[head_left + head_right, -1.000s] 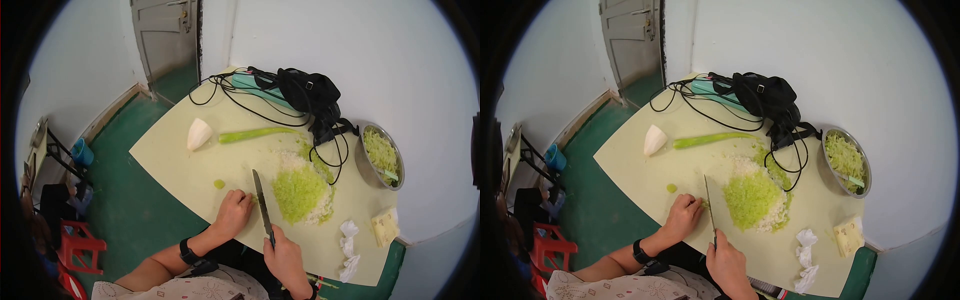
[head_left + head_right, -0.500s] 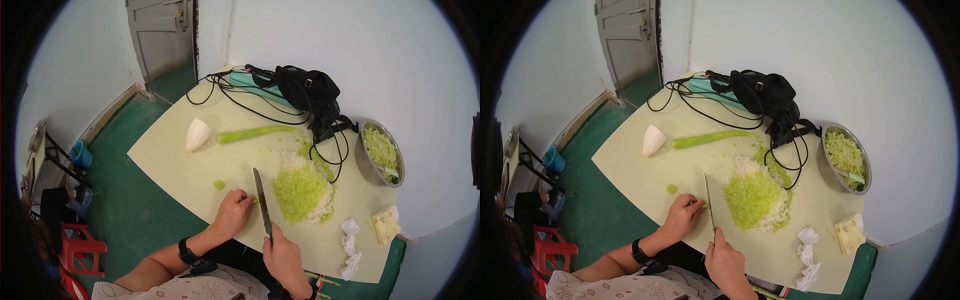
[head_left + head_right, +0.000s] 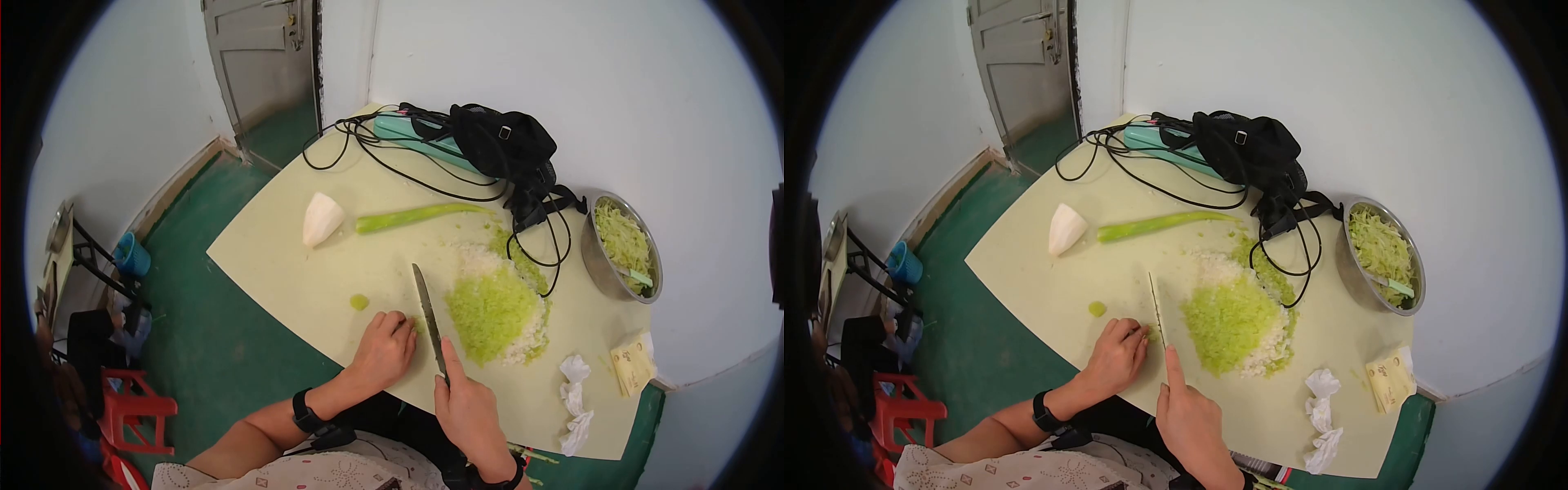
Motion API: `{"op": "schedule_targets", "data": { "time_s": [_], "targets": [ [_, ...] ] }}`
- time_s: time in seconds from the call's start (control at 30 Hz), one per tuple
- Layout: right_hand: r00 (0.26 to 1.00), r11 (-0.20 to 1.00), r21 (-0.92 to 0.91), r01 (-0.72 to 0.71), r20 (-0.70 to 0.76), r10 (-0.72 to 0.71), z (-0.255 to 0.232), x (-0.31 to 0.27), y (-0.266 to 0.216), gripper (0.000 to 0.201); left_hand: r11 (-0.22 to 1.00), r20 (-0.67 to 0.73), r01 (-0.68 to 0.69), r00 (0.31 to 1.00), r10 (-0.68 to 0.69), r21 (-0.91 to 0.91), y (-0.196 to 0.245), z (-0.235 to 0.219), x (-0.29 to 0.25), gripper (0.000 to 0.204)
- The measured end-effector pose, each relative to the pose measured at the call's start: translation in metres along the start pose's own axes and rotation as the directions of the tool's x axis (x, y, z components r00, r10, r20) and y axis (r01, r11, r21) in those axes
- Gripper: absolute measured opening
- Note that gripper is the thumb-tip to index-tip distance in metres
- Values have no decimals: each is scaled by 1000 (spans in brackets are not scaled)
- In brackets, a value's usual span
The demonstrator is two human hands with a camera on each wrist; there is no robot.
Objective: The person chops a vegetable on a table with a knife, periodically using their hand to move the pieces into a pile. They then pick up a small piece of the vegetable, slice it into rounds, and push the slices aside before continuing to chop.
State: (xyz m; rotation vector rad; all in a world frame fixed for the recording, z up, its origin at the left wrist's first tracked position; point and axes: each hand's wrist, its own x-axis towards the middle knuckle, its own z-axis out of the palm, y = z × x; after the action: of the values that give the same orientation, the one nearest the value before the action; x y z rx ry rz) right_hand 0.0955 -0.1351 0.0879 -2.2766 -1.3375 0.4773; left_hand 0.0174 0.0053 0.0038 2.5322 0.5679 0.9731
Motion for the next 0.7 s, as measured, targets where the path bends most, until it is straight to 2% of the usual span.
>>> {"op": "schedule_targets", "data": {
  "time_s": [0.1,0.7],
  "targets": [
    [1000,1000,-24,9,6,-9,-3,-2,-2,55,997,-10,44,999,-45,-65,-4,3,-2,21],
    [991,983,-125,136,31,-133,-15,-2,7,55,987,18,134,991,-133,-84,-3,4,2,21]
  ]
}}
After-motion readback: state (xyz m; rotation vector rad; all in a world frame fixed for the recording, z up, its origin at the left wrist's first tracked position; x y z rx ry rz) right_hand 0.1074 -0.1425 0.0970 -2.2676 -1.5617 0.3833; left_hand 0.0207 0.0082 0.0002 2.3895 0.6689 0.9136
